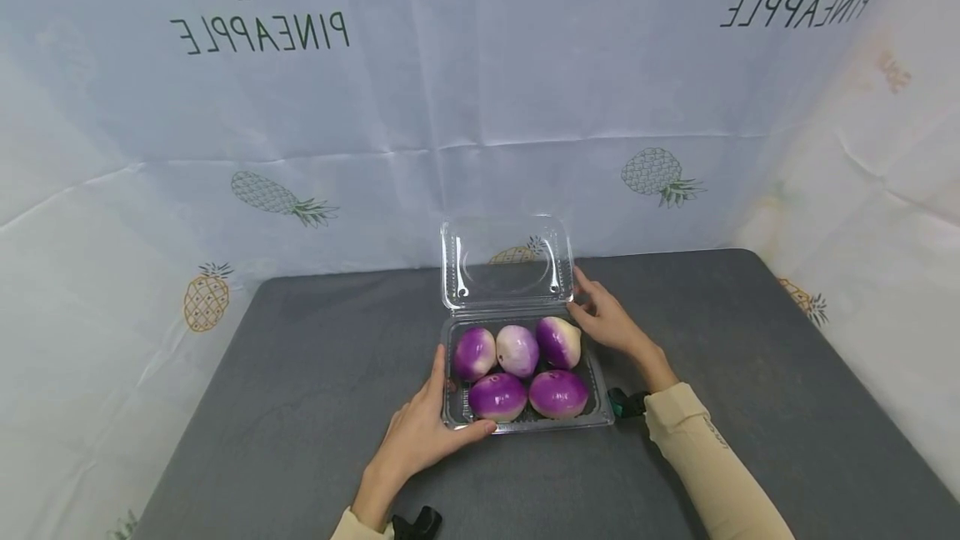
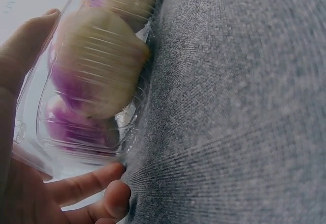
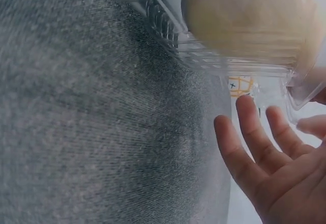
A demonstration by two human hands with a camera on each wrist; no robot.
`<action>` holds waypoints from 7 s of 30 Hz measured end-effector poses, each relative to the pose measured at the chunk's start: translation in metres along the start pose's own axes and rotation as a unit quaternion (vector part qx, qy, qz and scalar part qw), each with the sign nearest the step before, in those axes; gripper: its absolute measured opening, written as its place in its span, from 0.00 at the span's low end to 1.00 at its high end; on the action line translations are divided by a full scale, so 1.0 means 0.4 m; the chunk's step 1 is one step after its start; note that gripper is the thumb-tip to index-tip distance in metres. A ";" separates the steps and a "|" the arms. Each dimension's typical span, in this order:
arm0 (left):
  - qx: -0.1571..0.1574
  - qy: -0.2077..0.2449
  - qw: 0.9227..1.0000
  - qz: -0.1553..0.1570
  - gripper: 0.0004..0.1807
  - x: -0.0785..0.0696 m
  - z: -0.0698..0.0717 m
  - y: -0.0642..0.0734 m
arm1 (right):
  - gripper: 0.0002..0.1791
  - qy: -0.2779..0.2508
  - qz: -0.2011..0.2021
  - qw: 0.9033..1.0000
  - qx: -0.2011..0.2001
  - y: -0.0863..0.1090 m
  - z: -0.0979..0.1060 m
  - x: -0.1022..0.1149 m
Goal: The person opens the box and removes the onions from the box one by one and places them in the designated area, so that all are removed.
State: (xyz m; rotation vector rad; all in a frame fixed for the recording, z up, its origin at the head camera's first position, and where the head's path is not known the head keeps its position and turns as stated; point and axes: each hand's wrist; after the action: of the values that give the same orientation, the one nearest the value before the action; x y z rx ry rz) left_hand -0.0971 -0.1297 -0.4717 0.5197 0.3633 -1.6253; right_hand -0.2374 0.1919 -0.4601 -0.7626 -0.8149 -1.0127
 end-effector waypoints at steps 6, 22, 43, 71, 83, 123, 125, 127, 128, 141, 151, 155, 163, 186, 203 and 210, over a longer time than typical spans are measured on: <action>0.001 0.008 1.000 0.002 0.74 0.000 -0.004 0.000 | 0.39 -0.002 -0.021 1.000 0.016 0.008 0.004 -0.004; -0.020 -0.014 1.000 -0.015 0.73 -0.009 -0.007 0.001 | 0.31 0.031 0.004 0.997 -0.073 0.041 -0.010 -0.014; -0.015 0.016 0.999 -0.029 0.82 -0.018 -0.005 -0.008 | 0.33 0.044 0.091 0.995 0.023 0.096 0.013 0.093; -0.001 0.026 1.000 0.006 0.80 -0.032 -0.029 0.016 | 0.39 0.106 0.095 0.982 0.122 0.094 0.016 0.115; 0.000 0.027 1.000 -0.001 0.80 -0.032 -0.028 0.021 | 0.39 0.101 0.093 0.979 0.154 0.098 0.011 0.105; 0.008 0.035 0.999 0.007 0.80 -0.035 -0.028 0.020 | 0.40 0.137 0.089 0.978 0.131 0.106 0.009 0.121; 0.008 0.035 0.999 0.007 0.80 -0.035 -0.027 0.020 | 0.40 0.131 0.090 0.979 0.127 0.109 0.009 0.121; 0.009 0.036 0.999 0.008 0.80 -0.035 -0.027 0.020 | 0.39 0.128 0.088 0.980 0.124 0.112 0.009 0.118; 0.009 0.036 0.999 0.009 0.80 -0.035 -0.026 0.019 | 0.39 0.123 0.085 0.981 0.124 0.114 0.009 0.117; 0.007 0.034 0.999 0.005 0.79 -0.036 -0.025 0.019 | 0.39 0.113 0.085 0.983 0.121 0.116 0.015 0.103; 0.007 0.036 0.999 0.004 0.79 -0.035 -0.025 0.018 | 0.46 0.143 0.082 0.978 0.131 0.118 0.013 0.115; 0.008 0.035 0.999 0.007 0.80 -0.035 -0.025 0.018 | 0.44 0.146 0.082 0.979 0.116 0.122 0.013 0.113; 0.008 0.035 0.999 0.009 0.80 -0.034 -0.025 0.019 | 0.45 0.114 0.088 0.986 0.084 0.134 0.025 0.109; 0.009 0.033 0.999 0.009 0.79 -0.032 -0.025 0.021 | 0.45 0.051 0.073 0.992 0.087 0.161 0.044 0.096; 0.006 0.034 0.999 0.004 0.79 -0.031 -0.028 0.020 | 0.45 0.112 0.111 0.987 0.023 0.179 0.074 0.083; 0.003 0.032 0.999 0.005 0.79 -0.030 -0.028 0.020 | 0.45 0.116 0.105 0.988 -0.001 0.186 0.093 0.075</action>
State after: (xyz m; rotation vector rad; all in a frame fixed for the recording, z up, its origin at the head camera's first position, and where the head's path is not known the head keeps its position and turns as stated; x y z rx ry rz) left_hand -0.0869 -0.1147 -0.4741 0.5790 0.4023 -1.6032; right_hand -0.1677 0.2362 -0.4285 -0.7015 -0.5220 -0.8922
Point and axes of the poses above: each hand's wrist, its own y-axis away from the middle knuckle, its own z-axis out of the back of the hand, x = y × z, and after that the axes turned 9 degrees about -y, right-handed
